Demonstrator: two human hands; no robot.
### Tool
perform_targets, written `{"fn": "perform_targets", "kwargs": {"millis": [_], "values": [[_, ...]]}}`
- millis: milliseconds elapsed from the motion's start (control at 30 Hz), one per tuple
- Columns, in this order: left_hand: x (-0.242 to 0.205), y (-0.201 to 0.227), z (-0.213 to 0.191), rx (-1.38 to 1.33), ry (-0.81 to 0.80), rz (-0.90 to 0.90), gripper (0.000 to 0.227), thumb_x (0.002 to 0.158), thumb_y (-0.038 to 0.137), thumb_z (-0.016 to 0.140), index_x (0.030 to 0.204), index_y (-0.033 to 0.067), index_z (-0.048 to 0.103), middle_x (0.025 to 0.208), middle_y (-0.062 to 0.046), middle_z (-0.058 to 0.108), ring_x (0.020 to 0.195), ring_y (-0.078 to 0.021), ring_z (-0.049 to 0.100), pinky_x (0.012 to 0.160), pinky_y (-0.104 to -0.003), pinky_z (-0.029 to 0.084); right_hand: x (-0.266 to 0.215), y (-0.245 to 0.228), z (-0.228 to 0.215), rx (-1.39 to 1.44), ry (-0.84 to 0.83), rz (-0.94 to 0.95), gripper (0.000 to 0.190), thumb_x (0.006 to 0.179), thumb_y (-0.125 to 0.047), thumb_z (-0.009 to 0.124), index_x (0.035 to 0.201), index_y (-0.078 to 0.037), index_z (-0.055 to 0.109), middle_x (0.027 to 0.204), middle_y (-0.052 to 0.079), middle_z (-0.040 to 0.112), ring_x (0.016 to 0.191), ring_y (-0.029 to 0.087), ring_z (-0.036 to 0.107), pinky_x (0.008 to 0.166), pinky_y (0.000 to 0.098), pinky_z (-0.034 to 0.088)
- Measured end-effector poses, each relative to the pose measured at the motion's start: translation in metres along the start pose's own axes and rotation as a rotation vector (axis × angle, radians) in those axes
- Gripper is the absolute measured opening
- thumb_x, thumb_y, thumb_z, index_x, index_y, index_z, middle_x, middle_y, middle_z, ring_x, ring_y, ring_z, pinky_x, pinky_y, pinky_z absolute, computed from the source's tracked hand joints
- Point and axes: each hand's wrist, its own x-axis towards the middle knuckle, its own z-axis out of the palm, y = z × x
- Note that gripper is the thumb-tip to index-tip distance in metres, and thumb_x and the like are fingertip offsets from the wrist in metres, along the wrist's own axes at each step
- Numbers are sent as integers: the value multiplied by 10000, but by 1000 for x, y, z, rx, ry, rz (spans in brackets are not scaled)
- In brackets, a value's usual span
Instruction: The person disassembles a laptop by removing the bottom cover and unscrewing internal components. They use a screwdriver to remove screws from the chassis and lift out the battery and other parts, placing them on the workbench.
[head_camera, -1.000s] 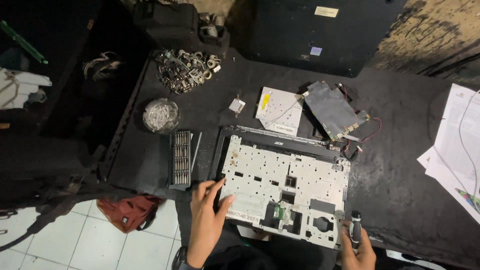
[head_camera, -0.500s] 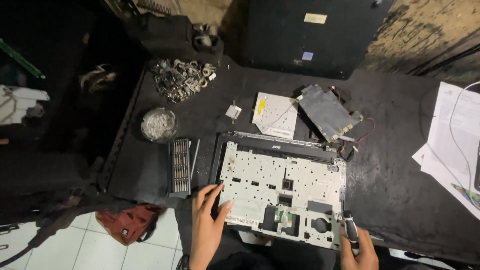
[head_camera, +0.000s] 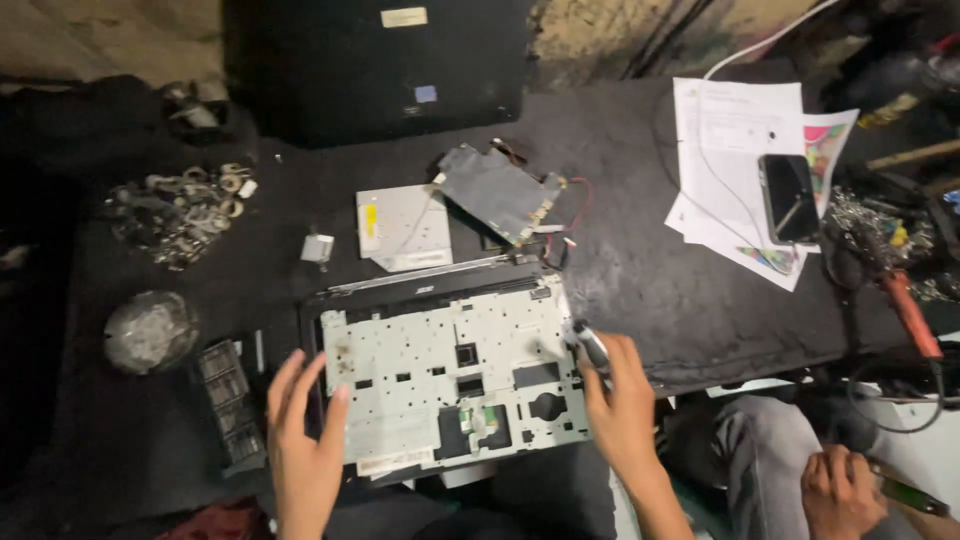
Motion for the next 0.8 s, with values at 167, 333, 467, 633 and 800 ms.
{"fn": "perform_targets", "kwargs": {"millis": [167, 333, 467, 633, 800], "values": [[25, -1, 21, 5, -163, -63, 655, 952, 361, 541, 1569, 222, 371, 1721, 15, 203, 1570, -230, 210, 1200, -500, 296, 40, 4, 16, 27, -121, -70, 438, 1000, -25, 533, 1434, -78, 516, 1395, 122, 529, 1178, 313, 619, 888, 412, 510], [23, -30, 38, 121, 1, 191, 698, 962, 295, 591, 1583, 77, 360, 1672, -98, 346, 1595, -293, 197, 1217, -475, 273, 73, 16, 27, 42, -184, 13, 432, 1016, -74, 558, 1447, -111, 554, 1330, 101, 572, 1103, 299, 648, 863, 415, 524], [22, -28, 40, 131, 12, 151, 675, 955, 268, 611, 1572, 94, 399, 1660, -74, 376, 1594, -277, 205, 1212, -476, 290, 81, 12, 29, 50, -138, 63, 211, 1022, -82, 564, 1197, -94, 681, 1082, 65, 612, 659, 192, 508, 612, 320, 373], [24, -32, 42, 177, 30, 179, 652, 967, 306, 590, 1560, 89, 430, 1638, -70, 418, 1591, -297, 225, 1206, -513, 314, 84, 13, 34, 79, -82, 102, 226, 988, -49, 580, 1164, -110, 709, 1094, 64, 656, 699, 191, 558, 592, 309, 363], [24, -29, 40, 165, 36, 235, 644, 970, 269, 603, 1556, 64, 431, 1634, -102, 423, 1586, -312, 239, 1225, -509, 303, 87, 13, 36, 74, -61, 63, 197, 1013, -58, 567, 1174, -76, 679, 1124, 82, 624, 806, 215, 571, 649, 313, 414]]}}
